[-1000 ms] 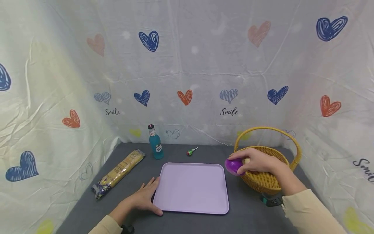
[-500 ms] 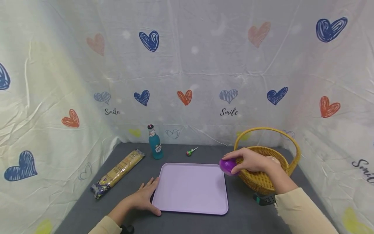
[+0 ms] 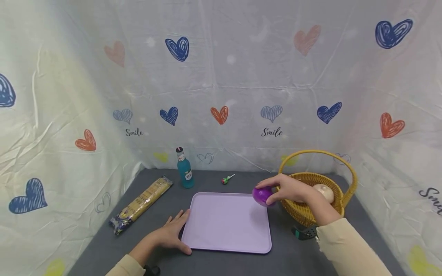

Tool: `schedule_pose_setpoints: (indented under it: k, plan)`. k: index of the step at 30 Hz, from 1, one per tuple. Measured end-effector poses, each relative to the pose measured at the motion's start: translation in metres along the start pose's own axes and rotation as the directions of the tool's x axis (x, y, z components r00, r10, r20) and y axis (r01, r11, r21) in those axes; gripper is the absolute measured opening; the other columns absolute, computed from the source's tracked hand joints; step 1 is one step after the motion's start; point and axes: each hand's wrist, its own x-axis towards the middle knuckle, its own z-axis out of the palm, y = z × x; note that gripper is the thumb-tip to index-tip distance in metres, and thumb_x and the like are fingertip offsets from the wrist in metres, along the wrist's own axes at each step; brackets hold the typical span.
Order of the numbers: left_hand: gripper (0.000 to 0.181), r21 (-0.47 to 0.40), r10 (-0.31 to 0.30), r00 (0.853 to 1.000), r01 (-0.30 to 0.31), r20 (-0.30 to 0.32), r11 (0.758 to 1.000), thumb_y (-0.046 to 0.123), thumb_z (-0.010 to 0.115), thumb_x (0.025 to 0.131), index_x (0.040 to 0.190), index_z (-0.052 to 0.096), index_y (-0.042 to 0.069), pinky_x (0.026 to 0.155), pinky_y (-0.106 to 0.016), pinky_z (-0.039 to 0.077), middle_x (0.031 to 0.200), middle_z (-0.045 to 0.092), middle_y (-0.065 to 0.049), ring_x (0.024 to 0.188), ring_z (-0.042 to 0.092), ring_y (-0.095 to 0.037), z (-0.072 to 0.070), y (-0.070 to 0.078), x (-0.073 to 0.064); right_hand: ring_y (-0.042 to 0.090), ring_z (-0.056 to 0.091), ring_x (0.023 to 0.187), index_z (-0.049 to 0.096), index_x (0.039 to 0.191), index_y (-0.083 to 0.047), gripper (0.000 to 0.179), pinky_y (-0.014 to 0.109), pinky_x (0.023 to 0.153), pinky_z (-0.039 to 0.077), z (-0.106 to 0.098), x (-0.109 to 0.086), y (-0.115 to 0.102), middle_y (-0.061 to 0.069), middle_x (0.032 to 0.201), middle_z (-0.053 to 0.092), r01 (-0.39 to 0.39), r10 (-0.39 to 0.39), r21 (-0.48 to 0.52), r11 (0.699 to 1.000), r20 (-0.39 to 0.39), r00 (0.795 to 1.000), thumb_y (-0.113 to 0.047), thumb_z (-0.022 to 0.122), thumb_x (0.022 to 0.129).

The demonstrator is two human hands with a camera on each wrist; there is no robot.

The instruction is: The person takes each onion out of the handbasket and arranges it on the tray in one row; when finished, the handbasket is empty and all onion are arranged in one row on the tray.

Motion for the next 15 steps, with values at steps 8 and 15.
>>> schedule_pose_setpoints:
  k: [8, 15]
  plan:
    - [0.138, -0.010, 0.022, 1.000, -0.022, -0.001, 1.000, 0.062, 0.089, 0.064, 0.162, 0.012, 0.004, 0.118, -0.071, 0.004, 0.169, 0.014, -0.016, 0.156, 0.006, -0.041, 0.000, -0.002, 0.001, 0.033, 0.059, 0.119, 0.066, 0.135, -0.016, 0.052, 0.028, 0.087, 0.057, 0.006, 0.009, 0.000, 0.018, 0.141, 0.060, -0.014, 0.014, 0.057, 0.998, 0.001, 1.000, -0.024, 0.081, 0.086]
    - [0.138, -0.018, 0.037, 0.999, -0.037, -0.007, 0.999, 0.062, 0.088, 0.064, 0.162, 0.011, 0.004, 0.118, -0.072, 0.004, 0.169, 0.013, -0.016, 0.156, 0.006, -0.041, 0.001, -0.007, 0.001, 0.032, 0.059, 0.122, 0.066, 0.136, -0.020, 0.053, 0.033, 0.091, 0.055, 0.011, 0.022, -0.001, 0.014, 0.142, 0.060, 0.028, -0.028, 0.002, 1.000, 0.005, 1.000, -0.027, 0.081, 0.086]
